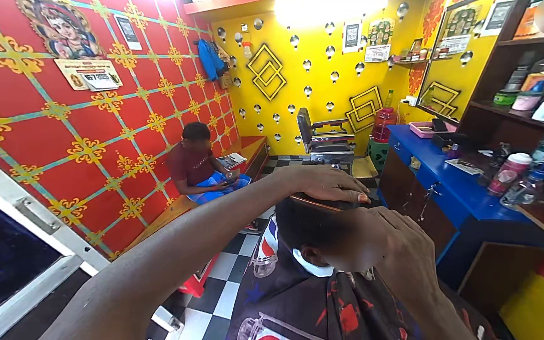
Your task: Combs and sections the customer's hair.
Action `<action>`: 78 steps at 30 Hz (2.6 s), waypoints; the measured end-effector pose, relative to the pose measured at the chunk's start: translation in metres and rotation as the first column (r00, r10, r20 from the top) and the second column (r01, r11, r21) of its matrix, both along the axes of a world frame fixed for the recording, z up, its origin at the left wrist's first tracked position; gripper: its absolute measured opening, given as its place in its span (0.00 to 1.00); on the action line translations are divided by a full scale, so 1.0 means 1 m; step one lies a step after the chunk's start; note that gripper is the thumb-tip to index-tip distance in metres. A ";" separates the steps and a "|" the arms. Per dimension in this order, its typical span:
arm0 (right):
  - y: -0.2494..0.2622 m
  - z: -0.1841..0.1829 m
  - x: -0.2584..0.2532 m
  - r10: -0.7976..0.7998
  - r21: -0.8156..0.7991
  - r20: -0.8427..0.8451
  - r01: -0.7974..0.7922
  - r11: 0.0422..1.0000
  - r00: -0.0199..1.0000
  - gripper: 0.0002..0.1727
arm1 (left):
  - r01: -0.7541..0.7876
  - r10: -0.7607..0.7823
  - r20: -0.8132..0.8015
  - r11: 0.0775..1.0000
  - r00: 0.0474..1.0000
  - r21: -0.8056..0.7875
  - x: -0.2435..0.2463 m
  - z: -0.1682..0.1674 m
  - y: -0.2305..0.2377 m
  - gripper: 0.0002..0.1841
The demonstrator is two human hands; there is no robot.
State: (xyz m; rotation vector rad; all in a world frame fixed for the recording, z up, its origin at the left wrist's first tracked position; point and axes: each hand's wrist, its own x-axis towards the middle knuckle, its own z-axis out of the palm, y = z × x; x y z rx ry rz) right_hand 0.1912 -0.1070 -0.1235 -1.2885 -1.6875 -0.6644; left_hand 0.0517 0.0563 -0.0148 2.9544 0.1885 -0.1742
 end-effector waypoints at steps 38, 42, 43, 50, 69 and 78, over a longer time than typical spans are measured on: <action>0.006 -0.041 0.036 0.249 0.048 -0.420 -0.253 0.966 0.873 0.16 | 0.099 -0.095 0.076 0.994 0.993 -0.055 -0.001 -0.006 0.012 0.27; 0.012 -0.045 0.038 0.191 0.032 -0.344 -0.192 0.981 0.919 0.17 | 0.092 -0.091 0.043 0.995 0.995 -0.024 0.000 -0.005 0.010 0.28; 0.013 -0.045 0.038 0.189 0.031 -0.323 -0.189 0.982 0.927 0.18 | 0.075 -0.074 0.033 0.997 0.997 -0.021 0.001 -0.005 0.008 0.28; 0.018 -0.044 0.038 0.177 0.033 -0.261 -0.174 0.984 0.949 0.17 | 0.047 -0.047 0.029 0.999 0.998 -0.018 0.001 -0.003 0.005 0.28; 0.008 -0.055 0.059 0.381 -0.019 -0.391 -0.421 0.907 0.838 0.17 | 0.044 -0.042 0.055 0.999 0.998 -0.026 0.000 -0.004 0.005 0.27; 0.025 -0.062 0.056 0.275 0.078 -0.346 -0.264 0.961 0.897 0.16 | 0.041 -0.040 0.037 0.999 0.999 -0.012 0.003 -0.002 0.002 0.27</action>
